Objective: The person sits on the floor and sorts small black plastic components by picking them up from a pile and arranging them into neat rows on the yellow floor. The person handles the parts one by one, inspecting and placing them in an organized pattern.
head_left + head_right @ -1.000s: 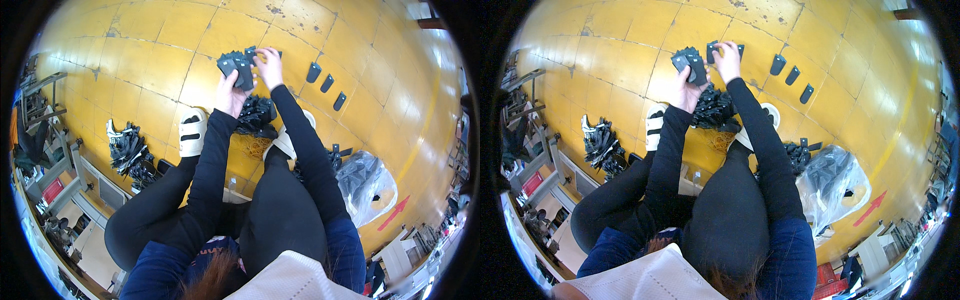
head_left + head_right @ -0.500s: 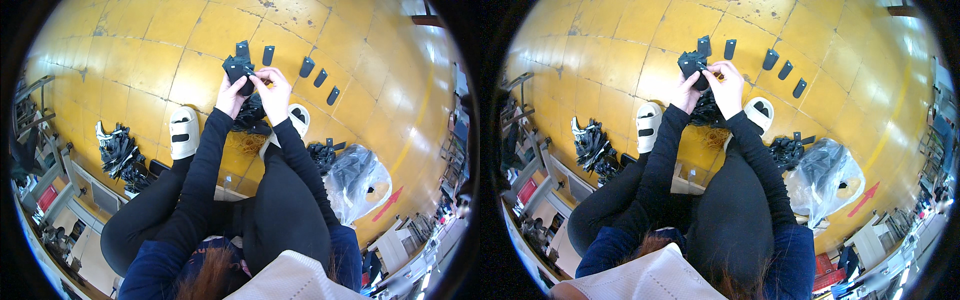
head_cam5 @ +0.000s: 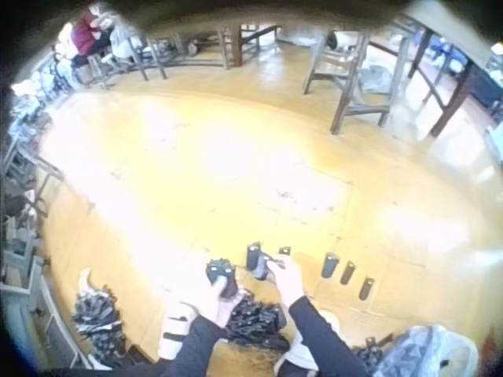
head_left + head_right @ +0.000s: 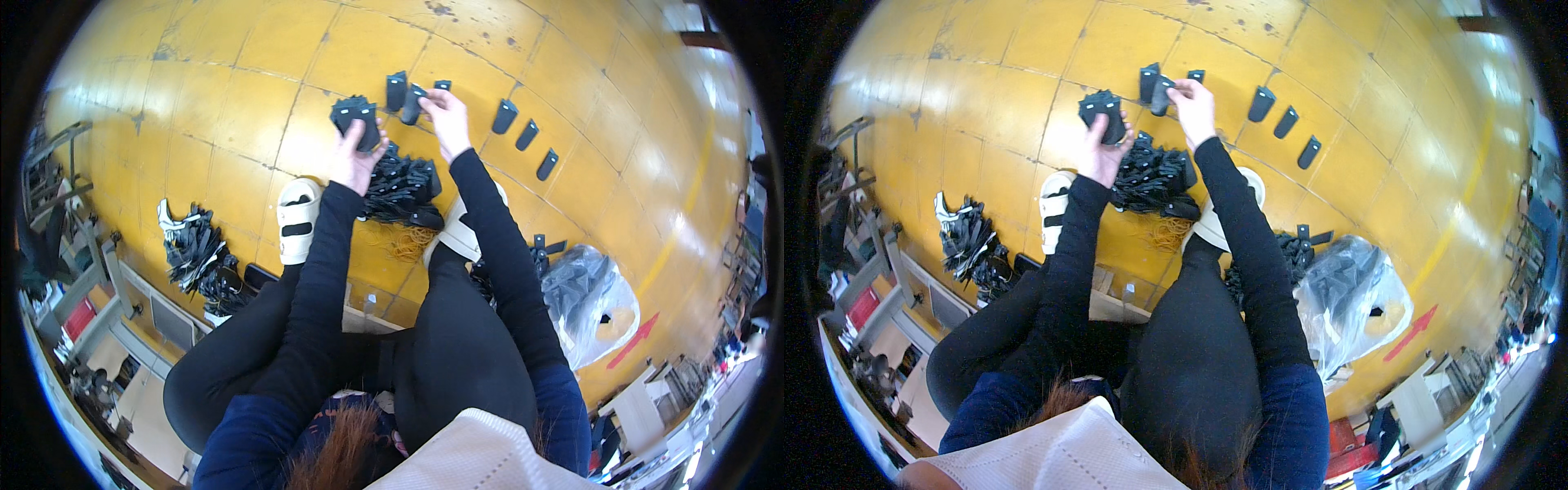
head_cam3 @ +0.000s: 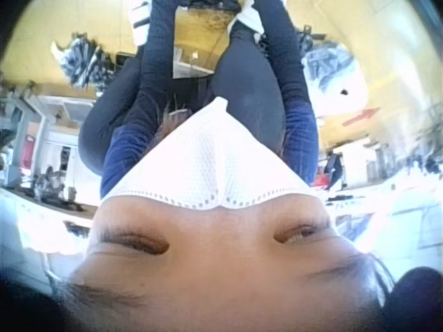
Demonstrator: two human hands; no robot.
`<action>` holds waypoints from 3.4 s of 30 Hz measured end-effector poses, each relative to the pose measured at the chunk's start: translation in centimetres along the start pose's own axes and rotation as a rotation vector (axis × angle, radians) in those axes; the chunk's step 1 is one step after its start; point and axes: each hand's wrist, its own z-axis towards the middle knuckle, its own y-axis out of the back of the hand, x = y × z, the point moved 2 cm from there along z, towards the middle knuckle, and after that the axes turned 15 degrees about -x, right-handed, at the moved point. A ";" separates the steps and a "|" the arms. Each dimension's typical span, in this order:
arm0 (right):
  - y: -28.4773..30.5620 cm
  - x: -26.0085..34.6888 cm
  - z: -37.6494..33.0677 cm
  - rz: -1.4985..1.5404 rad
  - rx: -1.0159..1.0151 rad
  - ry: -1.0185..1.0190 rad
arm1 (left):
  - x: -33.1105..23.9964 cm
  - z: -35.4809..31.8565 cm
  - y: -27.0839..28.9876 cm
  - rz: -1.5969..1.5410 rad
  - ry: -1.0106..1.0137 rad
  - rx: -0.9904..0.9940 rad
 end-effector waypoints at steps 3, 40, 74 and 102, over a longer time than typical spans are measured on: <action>-0.5 -1.2 0.7 -0.060 -0.021 0.034 | -0.5 -0.1 0.2 -0.057 0.091 0.051; 8.2 7.4 -10.4 -0.221 -0.014 0.211 | 3.2 -4.2 -4.0 0.126 0.242 0.339; 8.7 3.9 -10.1 0.104 -0.205 -0.049 | 4.2 -4.5 -4.2 0.160 0.123 0.238; 24.7 -2.8 -3.2 -0.110 -0.805 0.125 | 3.5 -4.0 -3.7 0.206 0.146 0.157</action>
